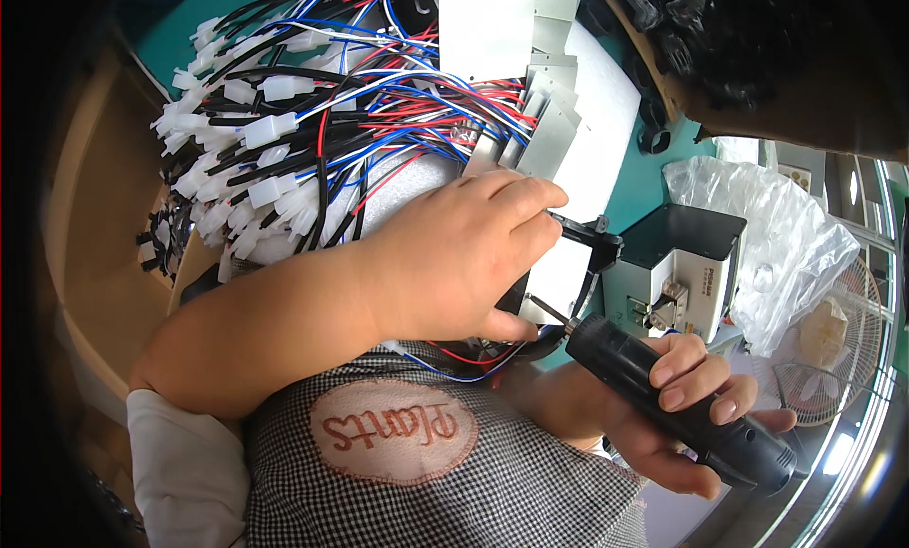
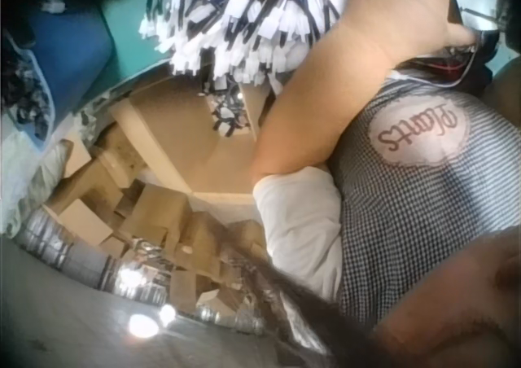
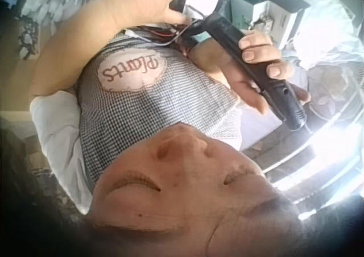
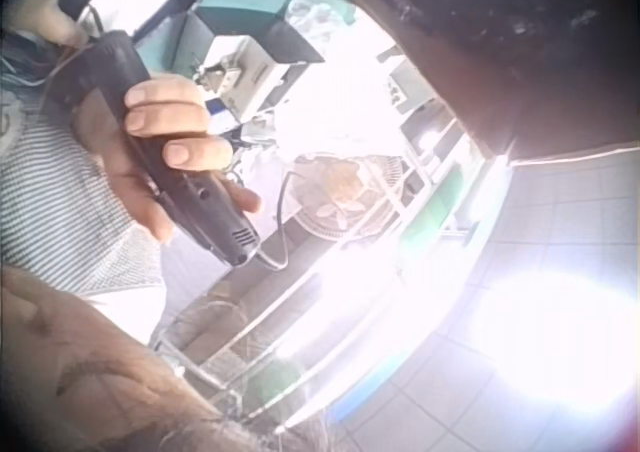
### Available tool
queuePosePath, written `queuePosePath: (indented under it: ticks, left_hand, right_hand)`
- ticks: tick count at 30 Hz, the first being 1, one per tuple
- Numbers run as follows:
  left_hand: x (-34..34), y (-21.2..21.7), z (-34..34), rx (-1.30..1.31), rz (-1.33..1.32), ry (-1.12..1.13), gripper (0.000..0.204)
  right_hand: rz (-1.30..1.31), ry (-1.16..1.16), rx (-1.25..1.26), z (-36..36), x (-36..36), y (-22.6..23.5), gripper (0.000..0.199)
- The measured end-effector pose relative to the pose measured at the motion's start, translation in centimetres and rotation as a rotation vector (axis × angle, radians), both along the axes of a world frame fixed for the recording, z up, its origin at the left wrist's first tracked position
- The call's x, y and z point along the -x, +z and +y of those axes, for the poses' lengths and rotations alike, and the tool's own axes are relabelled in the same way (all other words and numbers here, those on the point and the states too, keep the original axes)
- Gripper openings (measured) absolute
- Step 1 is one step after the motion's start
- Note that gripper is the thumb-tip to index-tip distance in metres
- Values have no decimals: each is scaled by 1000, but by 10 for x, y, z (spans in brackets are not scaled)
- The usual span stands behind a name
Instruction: The person assembles a plastic housing with wiring by securing a plastic cover with screws using an electric screwdriver.
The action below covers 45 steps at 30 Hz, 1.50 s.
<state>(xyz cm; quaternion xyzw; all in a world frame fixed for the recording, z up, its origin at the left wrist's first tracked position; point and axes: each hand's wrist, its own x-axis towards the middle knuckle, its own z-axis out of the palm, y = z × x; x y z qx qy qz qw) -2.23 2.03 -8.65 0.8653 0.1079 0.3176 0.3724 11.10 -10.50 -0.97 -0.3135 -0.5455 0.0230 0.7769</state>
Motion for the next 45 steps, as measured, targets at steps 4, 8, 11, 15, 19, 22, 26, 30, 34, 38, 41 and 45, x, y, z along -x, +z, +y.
queuePosePath:
  ticks: [4,8,11,15,19,22,26,30,34,38,41,45]
  left_hand:
    - [2,4,-10,11,51,27,76]
    - [2,-1,-14,46,1,44,80]
    - [2,-4,-10,53,-35,19,83]
    - [1,-6,-9,43,-64,1,85]
    - [1,-5,-7,29,-85,4,83]
    - [0,-6,-7,37,-89,-4,81]
    - [0,-7,-6,44,-81,0,79]
    - [1,-7,-6,18,-65,4,74]
    - [2,-4,-6,14,-43,-1,72]
    - [3,-4,-5,29,8,-33,74]
    - [2,-7,-7,28,5,-22,80]
    - [3,-4,-6,5,9,-21,63]
  right_hand:
    - [-29,8,23,-1,-4,1,81]
    - [-46,101,66,1,-7,4,82]
    - [-77,121,91,0,-11,7,83]
    - [-85,119,95,0,-12,8,84]
    - [-105,126,132,0,-14,12,85]
    - [-144,130,149,4,-10,14,85]
    - [-196,168,119,14,-7,12,85]
    - [-229,201,116,28,-2,17,88]
    - [-327,352,174,45,-5,23,94]
    - [-306,447,129,55,1,13,99]
    - [-276,465,189,67,17,28,99]
    - [-331,476,198,56,6,25,97]
